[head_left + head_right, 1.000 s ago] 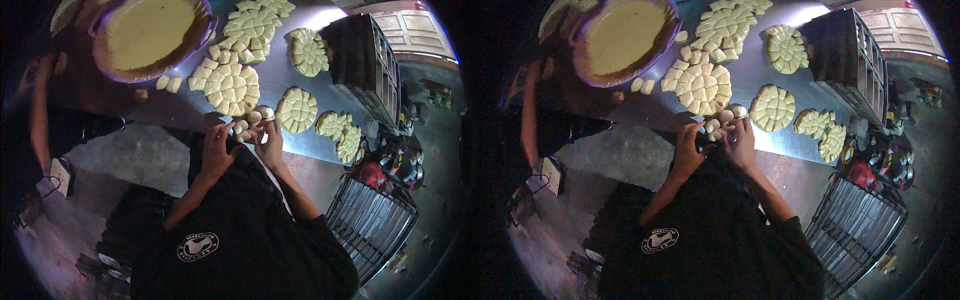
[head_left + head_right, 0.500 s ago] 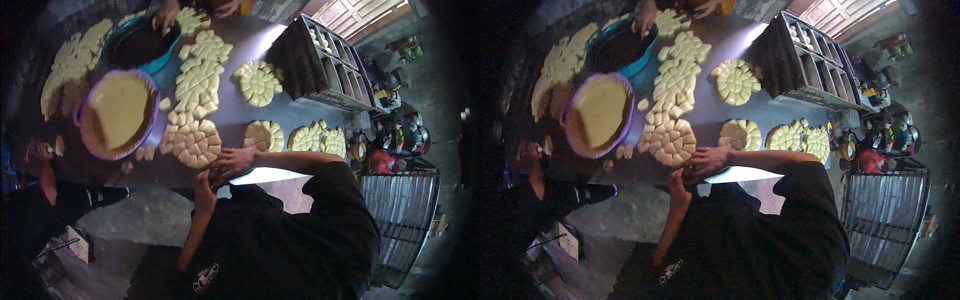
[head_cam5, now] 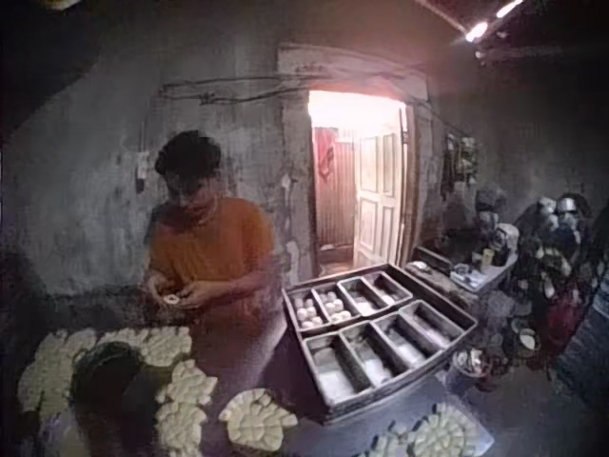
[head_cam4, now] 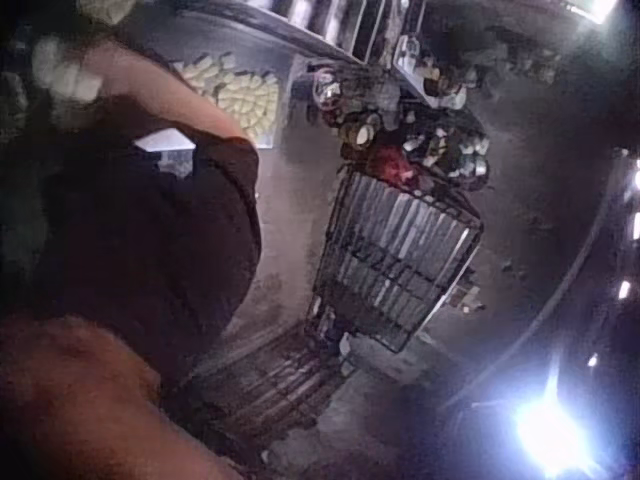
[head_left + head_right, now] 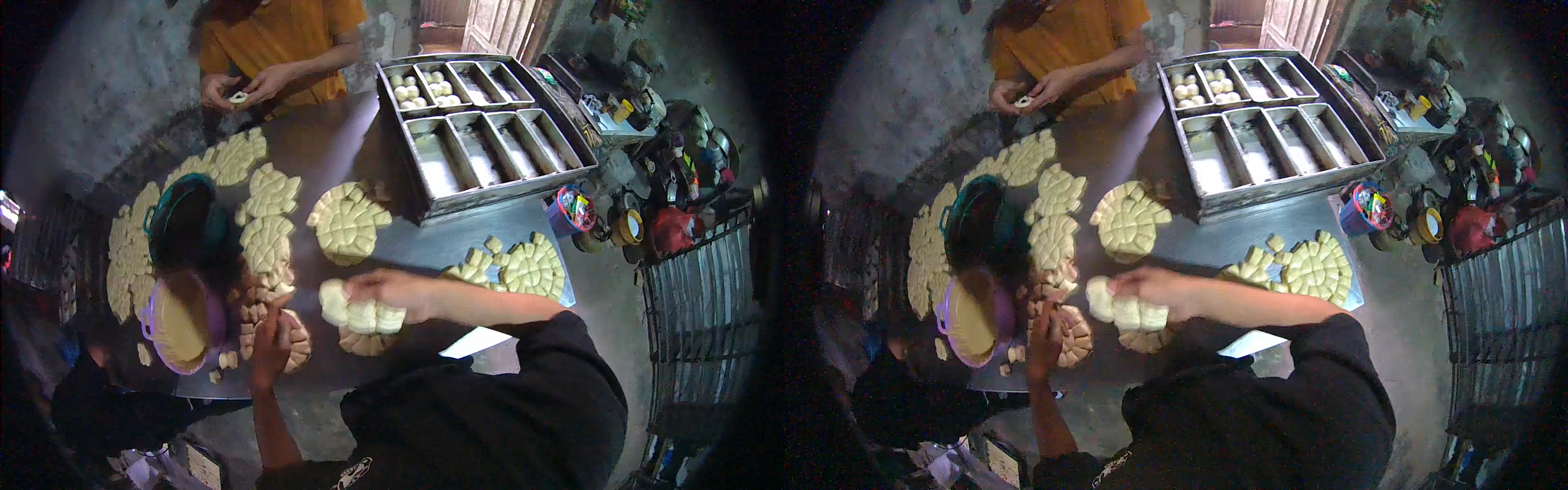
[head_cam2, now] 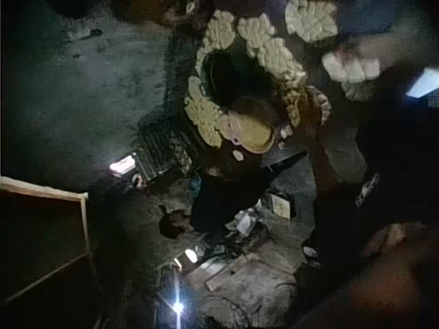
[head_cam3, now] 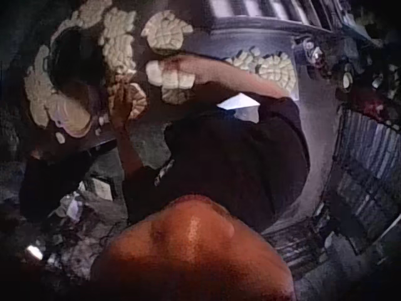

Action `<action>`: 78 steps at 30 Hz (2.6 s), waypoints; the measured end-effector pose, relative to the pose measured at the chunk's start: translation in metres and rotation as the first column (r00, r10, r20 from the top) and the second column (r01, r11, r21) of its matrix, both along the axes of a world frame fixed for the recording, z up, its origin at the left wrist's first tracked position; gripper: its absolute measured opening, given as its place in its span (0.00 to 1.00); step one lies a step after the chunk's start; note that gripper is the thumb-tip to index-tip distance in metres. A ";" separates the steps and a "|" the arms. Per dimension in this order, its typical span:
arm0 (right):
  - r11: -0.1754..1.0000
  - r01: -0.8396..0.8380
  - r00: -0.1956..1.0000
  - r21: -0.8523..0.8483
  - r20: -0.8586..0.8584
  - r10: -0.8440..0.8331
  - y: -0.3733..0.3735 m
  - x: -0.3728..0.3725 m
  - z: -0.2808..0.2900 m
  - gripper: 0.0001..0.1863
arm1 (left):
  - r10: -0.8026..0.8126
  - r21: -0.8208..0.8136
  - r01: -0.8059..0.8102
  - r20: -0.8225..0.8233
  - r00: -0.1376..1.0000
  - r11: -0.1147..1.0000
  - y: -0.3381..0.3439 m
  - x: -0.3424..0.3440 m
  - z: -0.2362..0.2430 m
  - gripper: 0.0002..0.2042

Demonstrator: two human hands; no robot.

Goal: The person prepares bread dough by hand, filling small pieces of dough with a dark substance from a container and placing them into metal baking tins.

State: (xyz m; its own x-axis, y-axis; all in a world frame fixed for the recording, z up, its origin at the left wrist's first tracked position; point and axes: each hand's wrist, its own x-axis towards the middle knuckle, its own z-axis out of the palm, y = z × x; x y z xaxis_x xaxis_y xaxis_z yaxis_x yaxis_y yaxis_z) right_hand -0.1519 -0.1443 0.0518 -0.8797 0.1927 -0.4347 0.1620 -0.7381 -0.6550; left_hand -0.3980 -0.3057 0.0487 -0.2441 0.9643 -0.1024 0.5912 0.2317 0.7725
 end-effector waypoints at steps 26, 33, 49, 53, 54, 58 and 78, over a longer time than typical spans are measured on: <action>-0.368 -0.463 0.886 0.806 0.430 -0.173 0.305 0.096 0.019 0.11 | -0.174 0.293 0.369 -0.526 0.832 0.882 0.292 0.249 0.033 0.17; -0.561 -0.264 0.961 0.784 0.162 -0.225 0.300 0.101 0.005 0.15 | -0.145 0.197 0.318 -0.593 0.792 0.928 0.282 0.259 0.042 0.17; -0.544 -0.465 0.871 0.698 0.470 -0.142 0.277 0.113 0.019 0.18 | -0.067 0.151 0.183 -0.563 0.824 0.971 0.252 0.291 0.035 0.20; -0.476 -0.034 0.960 0.879 -0.104 -0.261 0.206 0.176 0.084 0.13 | -0.063 0.473 0.297 -0.448 0.892 0.829 0.188 0.282 0.016 0.19; -0.304 -0.069 0.934 0.950 -0.046 -0.356 0.175 0.198 0.105 0.09 | -0.129 0.481 0.346 -0.428 0.894 0.806 0.168 0.281 0.003 0.19; 0.331 -0.074 0.868 0.941 0.224 -0.443 0.110 0.275 0.074 0.08 | -0.345 0.053 0.341 0.160 0.925 0.939 0.091 0.275 -0.101 0.18; 0.516 0.617 0.762 0.595 -0.288 -0.580 -0.015 0.066 0.001 0.11 | 0.122 0.464 -0.324 0.414 0.902 0.825 0.069 0.183 0.006 0.10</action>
State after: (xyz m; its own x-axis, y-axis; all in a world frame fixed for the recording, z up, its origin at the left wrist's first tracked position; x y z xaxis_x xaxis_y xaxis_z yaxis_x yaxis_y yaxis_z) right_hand -0.0857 -0.1593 0.0530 -0.4661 0.8838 0.0411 -0.2030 -0.0615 -0.9773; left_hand -0.2146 -0.2363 0.0547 -0.5033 0.8221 0.2662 0.2386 -0.1639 0.9572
